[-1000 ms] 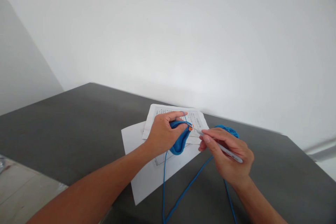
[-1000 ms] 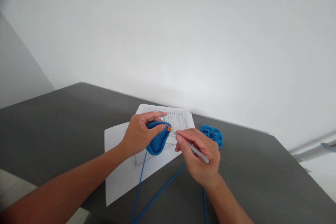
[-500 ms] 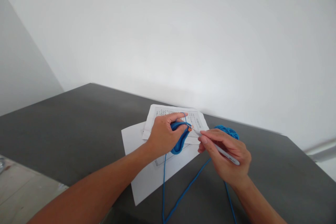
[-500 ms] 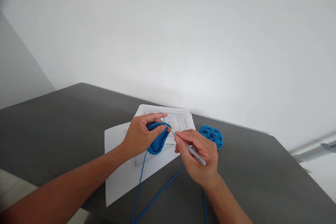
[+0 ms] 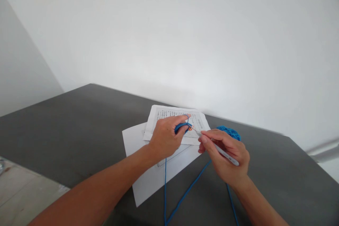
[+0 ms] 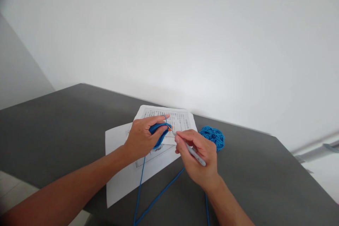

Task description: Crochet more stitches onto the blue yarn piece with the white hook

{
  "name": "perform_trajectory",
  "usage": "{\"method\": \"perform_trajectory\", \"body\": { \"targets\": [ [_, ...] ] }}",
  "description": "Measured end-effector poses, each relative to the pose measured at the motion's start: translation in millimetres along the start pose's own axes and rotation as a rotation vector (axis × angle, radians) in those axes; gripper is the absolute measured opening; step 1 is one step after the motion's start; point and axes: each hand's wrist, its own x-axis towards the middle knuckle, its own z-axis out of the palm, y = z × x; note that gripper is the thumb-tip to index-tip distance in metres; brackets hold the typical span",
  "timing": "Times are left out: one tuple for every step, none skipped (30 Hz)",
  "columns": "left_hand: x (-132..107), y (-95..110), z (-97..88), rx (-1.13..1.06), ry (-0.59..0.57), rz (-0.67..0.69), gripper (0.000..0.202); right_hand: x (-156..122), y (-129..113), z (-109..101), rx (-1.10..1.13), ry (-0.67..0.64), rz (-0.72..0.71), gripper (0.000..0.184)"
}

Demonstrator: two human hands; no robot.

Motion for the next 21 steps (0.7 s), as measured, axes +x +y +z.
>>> {"method": "perform_trajectory", "body": {
  "targets": [
    [-0.1, -0.9, 0.4, 0.017, 0.009, 0.022, 0.020, -0.4, 0.6, 0.6, -0.005, -0.005, -0.007, 0.021],
    [-0.1, -1.7, 0.6, 0.031, 0.015, 0.036, 0.019, -0.9, 1.3, 1.2, -0.015, -0.012, -0.015, 0.022],
    [-0.1, -2.2, 0.7, 0.043, 0.018, 0.047, 0.018, -1.3, 1.8, 1.8, -0.029, -0.019, -0.029, 0.023],
    [-0.2, -2.7, 0.7, 0.053, 0.020, 0.054, 0.016, -1.6, 2.0, 2.2, -0.047, -0.024, -0.046, 0.023],
    [-0.2, -3.1, 0.6, 0.061, 0.019, 0.060, 0.015, -1.7, 1.9, 2.5, -0.071, -0.027, -0.064, 0.024],
    [-0.3, -3.5, 0.5, 0.068, 0.016, 0.066, 0.014, -1.6, 1.5, 2.7, -0.099, -0.028, -0.082, 0.024],
    [-0.3, -3.8, 0.4, 0.074, 0.015, 0.070, 0.013, -1.2, 0.7, 2.8, -0.126, -0.026, -0.102, 0.023],
    [-0.2, -4.0, 0.3, 0.078, 0.013, 0.075, 0.013, -0.8, -0.4, 2.9, -0.151, -0.025, -0.120, 0.023],
    [0.0, -4.0, 0.1, 0.080, 0.012, 0.076, 0.013, -0.2, -1.5, 3.0, -0.172, -0.023, -0.138, 0.022],
    [0.5, -3.7, -0.1, 0.078, 0.008, 0.073, 0.013, 0.3, -2.7, 3.2, -0.189, -0.022, -0.152, 0.022],
    [1.1, -3.2, -0.5, 0.073, 0.000, 0.061, 0.013, 0.7, -3.6, 3.6, -0.202, -0.024, -0.164, 0.022],
    [2.0, -2.4, -1.1, 0.060, -0.010, 0.037, 0.013, 1.0, -4.3, 4.1, -0.206, -0.028, -0.172, 0.022],
    [2.9, -1.4, -1.9, 0.036, -0.027, 0.004, 0.013, 1.0, -4.6, 4.8, -0.195, -0.030, -0.169, 0.022],
    [3.9, -0.3, -2.8, -0.001, -0.040, -0.055, 0.015, 1.0, -4.5, 5.6, -0.161, -0.019, -0.139, 0.022],
    [4.8, 0.7, -4.0, -0.054, -0.044, -0.123, 0.017, 0.9, -4.1, 6.4, -0.100, 0.007, -0.075, 0.019],
    [5.5, 1.6, -5.1, -0.118, -0.050, -0.198, 0.020, 0.9, -3.4, 7.1, -0.010, 0.046, 0.018, 0.015],
    [6.0, 2.3, -6.2, -0.197, -0.058, -0.265, 0.024, 1.0, -2.6, 7.6, 0.103, 0.092, 0.130, 0.010],
    [6.2, 2.8, -7.2, -0.278, -0.073, -0.325, 0.028, 1.3, -1.6, 7.8, 0.224, 0.135, 0.249, 0.005],
    [6.2, 3.2, -7.9, -0.348, -0.086, -0.367, 0.032, 1.9, -0.7, 7.8, 0.343, 0.167, 0.356, 0.005],
    [5.9, 3.5, -8.2, -0.411, -0.100, -0.400, 0.035, 2.7, 0.1, 7.6, 0.448, 0.184, 0.439, 0.010],
    [5.5, 3.8, -8.2, -0.462, -0.111, -0.423, 0.037, 3.6, 0.6, 7.5, 0.535, 0.190, 0.499, 0.015]
  ]
}}
